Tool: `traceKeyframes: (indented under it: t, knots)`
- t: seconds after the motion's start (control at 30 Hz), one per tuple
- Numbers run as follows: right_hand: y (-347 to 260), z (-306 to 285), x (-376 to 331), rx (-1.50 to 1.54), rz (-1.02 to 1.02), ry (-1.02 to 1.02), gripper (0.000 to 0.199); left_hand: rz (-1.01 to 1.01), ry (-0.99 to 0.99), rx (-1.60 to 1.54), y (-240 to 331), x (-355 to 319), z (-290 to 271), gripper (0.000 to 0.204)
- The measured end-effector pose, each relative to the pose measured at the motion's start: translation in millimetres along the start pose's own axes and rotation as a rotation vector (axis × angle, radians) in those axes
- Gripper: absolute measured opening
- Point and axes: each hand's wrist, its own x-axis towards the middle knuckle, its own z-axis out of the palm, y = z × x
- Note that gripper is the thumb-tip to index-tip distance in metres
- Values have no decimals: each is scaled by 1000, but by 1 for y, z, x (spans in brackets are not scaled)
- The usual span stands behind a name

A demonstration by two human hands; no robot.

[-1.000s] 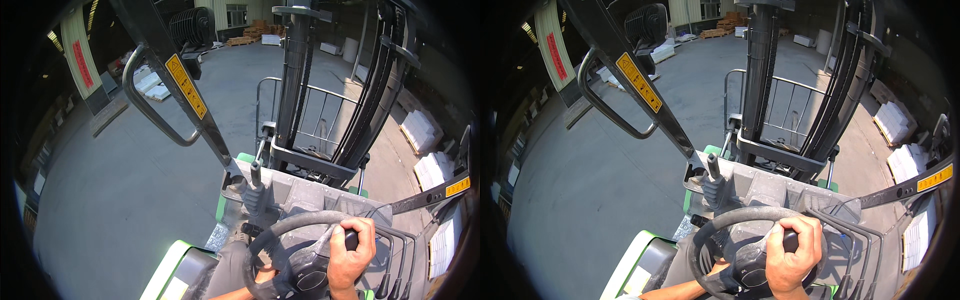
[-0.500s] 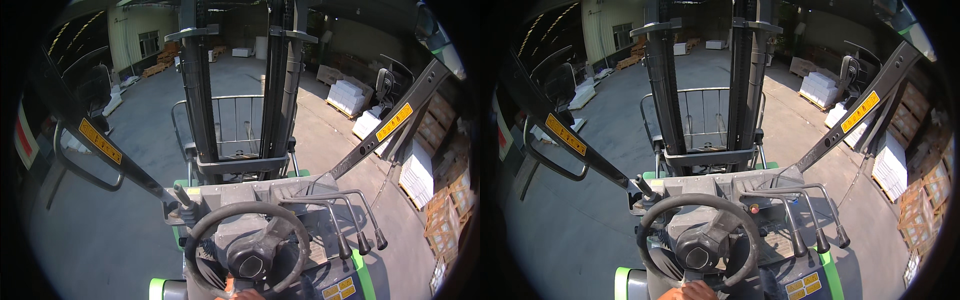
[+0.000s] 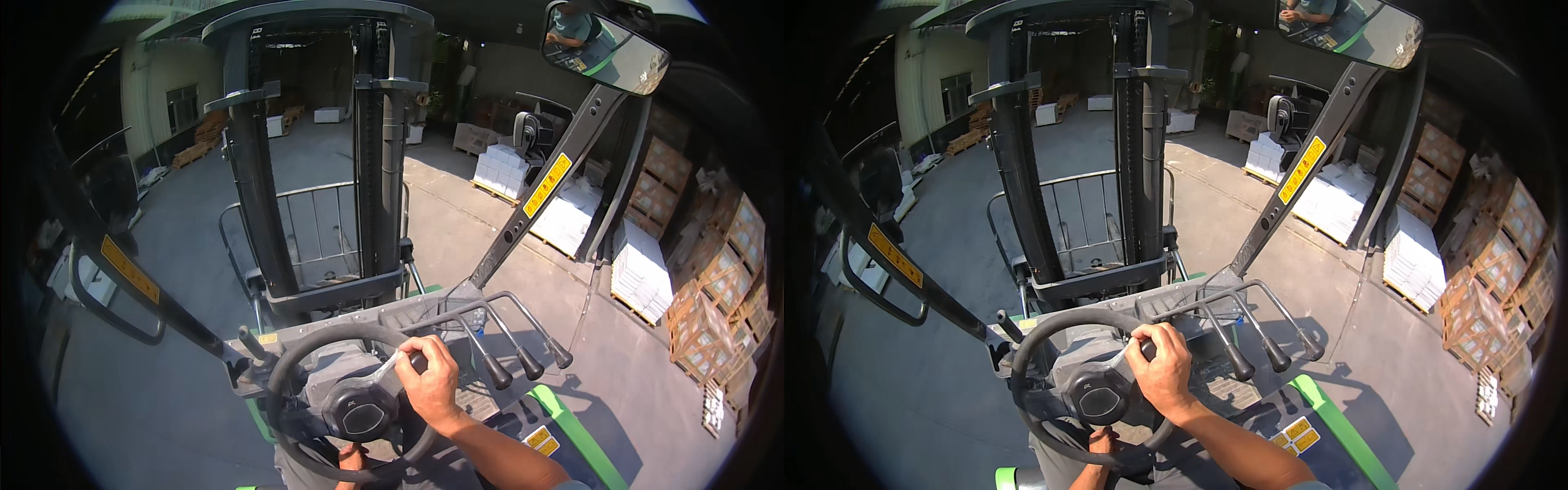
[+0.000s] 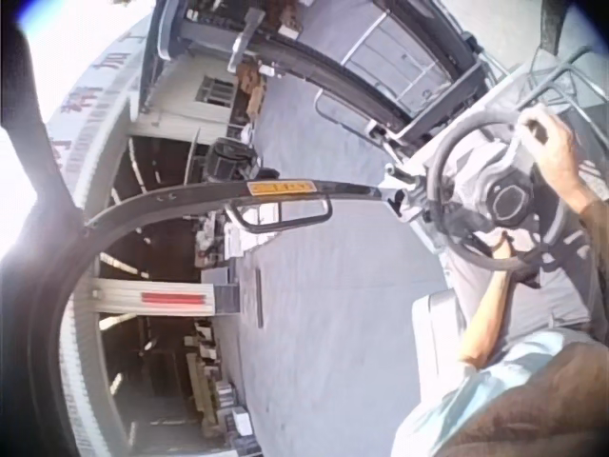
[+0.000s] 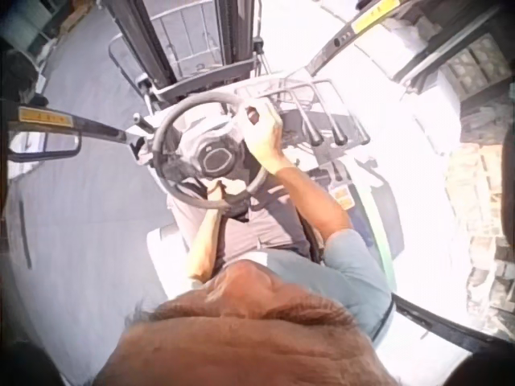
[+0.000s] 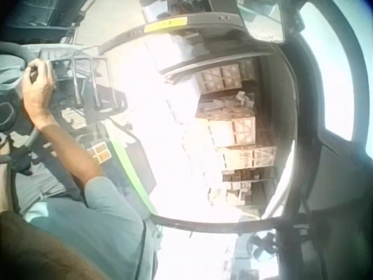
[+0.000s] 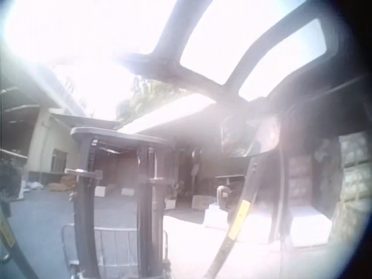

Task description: The person operates a forklift inside a warehouse, steering and maneuvering around stacks of white panels and wooden pallets. The forklift forks remain empty throughout the clip, and no lifting or loading actions are performed.

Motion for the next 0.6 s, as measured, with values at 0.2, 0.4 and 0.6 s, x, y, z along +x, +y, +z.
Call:
traceKeyframes:
  t: [0.2,0.4,0.6]
  knots:
    - [-93,71,10,87,-179,-71,15,185,-24,124,2,-28,-17,19]
    - [-171,121,-86,136,-348,-309,13,226,18,202,-5,-47,-50,23]
    - [-155,41,-205,149,-353,-460,16,187,45,293,-6,-49,-64,27]
